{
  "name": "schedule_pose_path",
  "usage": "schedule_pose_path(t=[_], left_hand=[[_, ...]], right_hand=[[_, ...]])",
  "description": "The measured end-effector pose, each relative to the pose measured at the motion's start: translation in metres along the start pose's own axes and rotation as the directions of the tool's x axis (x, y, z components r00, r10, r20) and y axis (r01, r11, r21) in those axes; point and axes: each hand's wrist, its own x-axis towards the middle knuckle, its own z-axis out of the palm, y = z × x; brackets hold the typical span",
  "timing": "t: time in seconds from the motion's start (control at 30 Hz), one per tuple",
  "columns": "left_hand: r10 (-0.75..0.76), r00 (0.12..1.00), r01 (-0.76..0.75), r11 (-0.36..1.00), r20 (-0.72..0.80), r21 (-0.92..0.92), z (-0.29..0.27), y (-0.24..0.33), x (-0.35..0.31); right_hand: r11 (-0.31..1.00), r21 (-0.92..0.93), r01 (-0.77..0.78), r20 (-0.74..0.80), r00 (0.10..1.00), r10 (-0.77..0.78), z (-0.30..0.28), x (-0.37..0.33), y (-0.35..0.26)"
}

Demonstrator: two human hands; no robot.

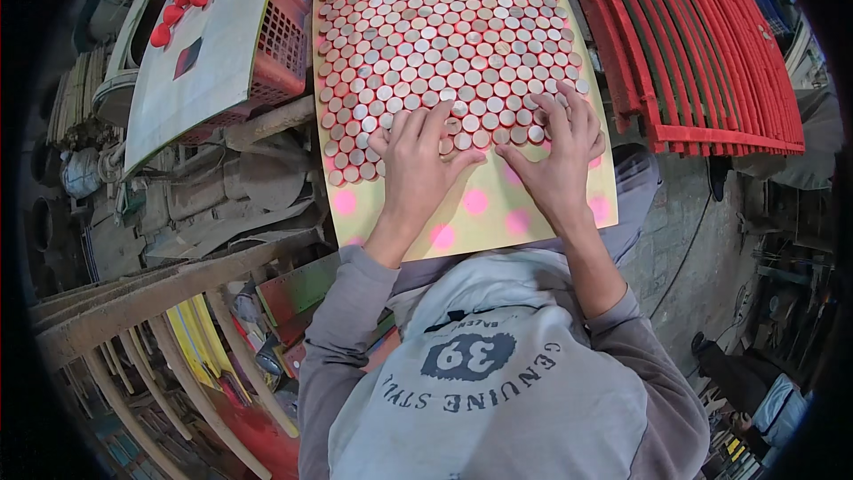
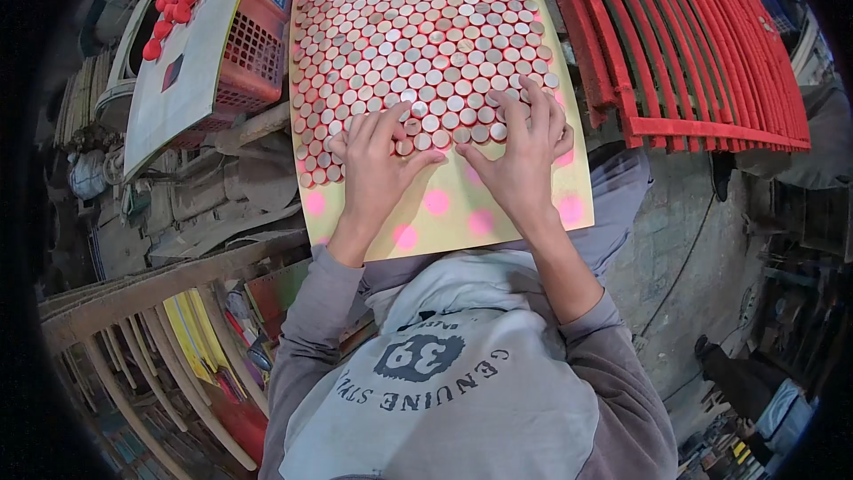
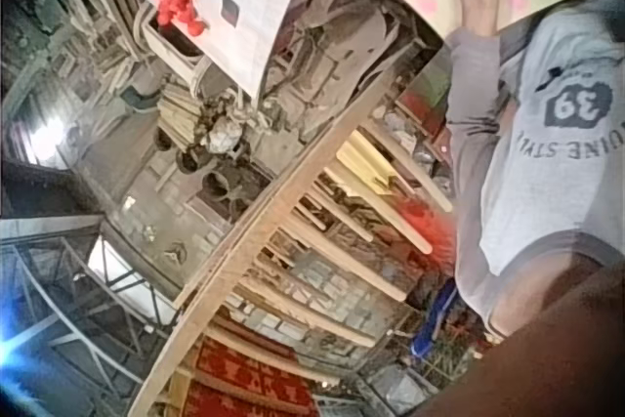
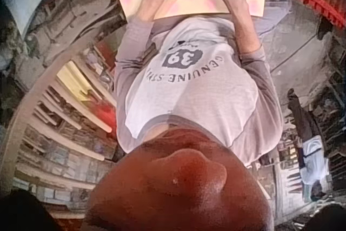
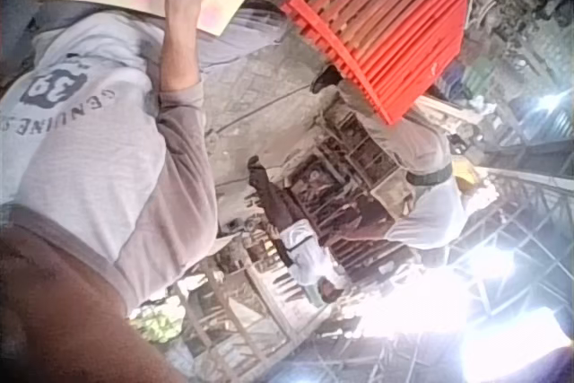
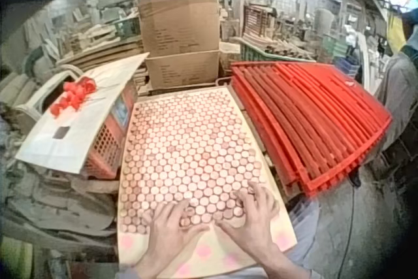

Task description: The person places small, round, red-and-white wooden discs onto a yellow board marked with pink dots. They pick up the discs from a red slatted rack and arrange them in a dense grid pattern on the board, occasionally adjusting the alignment of the placed pieces.

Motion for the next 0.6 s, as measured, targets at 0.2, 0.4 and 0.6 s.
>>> schedule_pose_path(t=[0.2, 0.4, 0.6], left_hand=[[-0.008, 1.0, 0.008, 1.0, 0.005, 0.002, 0.001, -0.009, -0.002], [-0.013, 1.0, 0.013, 1.0, 0.023, 0.003, 0.0, -0.005, -0.001], [-0.003, 1.0, 0.003, 1.0, 0.023, 0.019, 0.001, -0.006, -0.001]], right_hand=[[0.999, 0.038, 0.014, 0.02, 1.0, -0.015, -0.001, 0.0, 0.0], [0.996, 0.073, 0.054, 0.003, 0.998, -0.055, -0.001, -0.002, 0.001], [0.991, 0.093, 0.095, 0.001, 0.995, -0.095, 0.009, -0.002, -0.01]])
